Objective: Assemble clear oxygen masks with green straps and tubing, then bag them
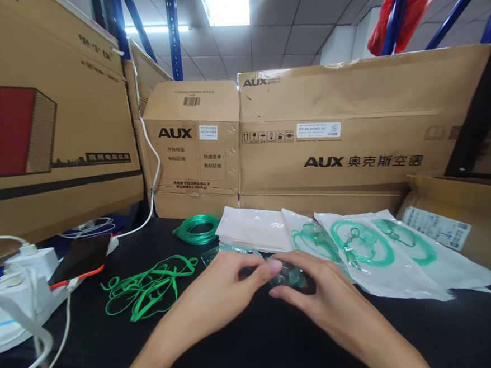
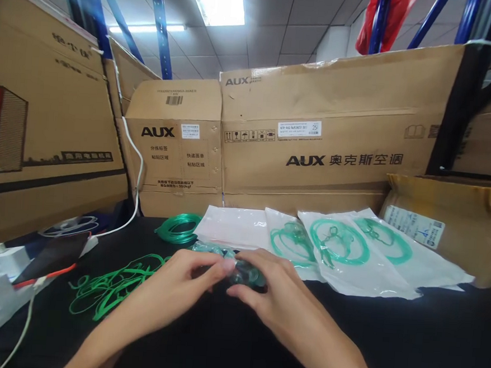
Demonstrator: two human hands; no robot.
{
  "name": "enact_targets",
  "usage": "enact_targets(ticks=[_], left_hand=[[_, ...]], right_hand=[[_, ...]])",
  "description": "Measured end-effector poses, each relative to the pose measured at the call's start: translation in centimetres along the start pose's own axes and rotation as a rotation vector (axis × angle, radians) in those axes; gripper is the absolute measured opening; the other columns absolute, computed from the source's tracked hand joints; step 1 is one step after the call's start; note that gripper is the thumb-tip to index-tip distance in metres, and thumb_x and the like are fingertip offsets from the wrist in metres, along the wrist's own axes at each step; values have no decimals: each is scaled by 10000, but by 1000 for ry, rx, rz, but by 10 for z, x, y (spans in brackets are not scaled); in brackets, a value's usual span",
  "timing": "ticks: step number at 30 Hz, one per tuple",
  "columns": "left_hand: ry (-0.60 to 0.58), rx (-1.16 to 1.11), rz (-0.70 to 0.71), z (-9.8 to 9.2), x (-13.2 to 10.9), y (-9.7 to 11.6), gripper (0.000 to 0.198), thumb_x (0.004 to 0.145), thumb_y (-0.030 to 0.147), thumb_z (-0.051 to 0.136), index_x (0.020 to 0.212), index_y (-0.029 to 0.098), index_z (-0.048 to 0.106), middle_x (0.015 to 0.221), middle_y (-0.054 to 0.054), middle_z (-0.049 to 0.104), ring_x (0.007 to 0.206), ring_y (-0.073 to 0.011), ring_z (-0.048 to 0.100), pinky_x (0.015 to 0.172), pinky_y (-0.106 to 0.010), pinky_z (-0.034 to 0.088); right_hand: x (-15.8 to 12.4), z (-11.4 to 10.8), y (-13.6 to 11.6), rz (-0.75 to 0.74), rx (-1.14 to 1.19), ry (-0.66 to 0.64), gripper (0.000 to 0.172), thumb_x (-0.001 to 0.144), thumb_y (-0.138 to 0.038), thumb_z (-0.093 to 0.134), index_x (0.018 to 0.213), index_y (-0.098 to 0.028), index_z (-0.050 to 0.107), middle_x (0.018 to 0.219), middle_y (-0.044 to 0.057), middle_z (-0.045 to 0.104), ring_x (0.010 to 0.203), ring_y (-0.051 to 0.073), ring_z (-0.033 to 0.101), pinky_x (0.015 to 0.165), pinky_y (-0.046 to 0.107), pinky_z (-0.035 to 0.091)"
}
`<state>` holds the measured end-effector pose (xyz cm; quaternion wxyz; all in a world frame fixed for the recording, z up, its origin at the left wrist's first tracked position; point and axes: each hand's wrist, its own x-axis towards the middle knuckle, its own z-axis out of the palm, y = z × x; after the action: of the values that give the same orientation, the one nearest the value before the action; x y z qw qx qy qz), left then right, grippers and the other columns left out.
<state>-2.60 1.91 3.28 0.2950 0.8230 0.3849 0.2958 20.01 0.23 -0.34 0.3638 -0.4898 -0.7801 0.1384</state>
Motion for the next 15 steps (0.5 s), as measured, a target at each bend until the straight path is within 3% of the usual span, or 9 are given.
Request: enact_targets(ticks=[5, 9, 15], left_hand=[[132, -187, 62, 13, 20, -18, 463, 1073, 560, 540, 1014, 194, 819, 917, -17, 739, 907, -212, 605, 842, -289, 445], [112, -252, 50, 13, 21, -23, 412, 1057, 538, 595, 976, 198, 813, 985, -15, 762, 1013, -234, 617, 916, -303, 453], [75, -637, -5, 16, 22, -15, 304, 991, 436, 722, 991, 164, 857, 1069, -62, 799, 1134, -262, 667, 1043, -365, 519]], right_hand=[[6, -2, -6, 71, 231, 148, 432, 1022, -545, 667, 1362, -289, 743, 1350, 85, 753, 1164, 283, 709, 1003, 437, 558], [9, 0, -6, 127, 311, 171, 445, 1026, -560, 643, 1308, -243, 776, 1256, 97, 780, 1060, 266, 731, 946, 428, 584], [6, -7, -6, -9, 293, 238, 308, 993, -474, 739, 1240, -298, 797, 1362, 35, 734, 1277, 234, 660, 1022, 337, 562]])
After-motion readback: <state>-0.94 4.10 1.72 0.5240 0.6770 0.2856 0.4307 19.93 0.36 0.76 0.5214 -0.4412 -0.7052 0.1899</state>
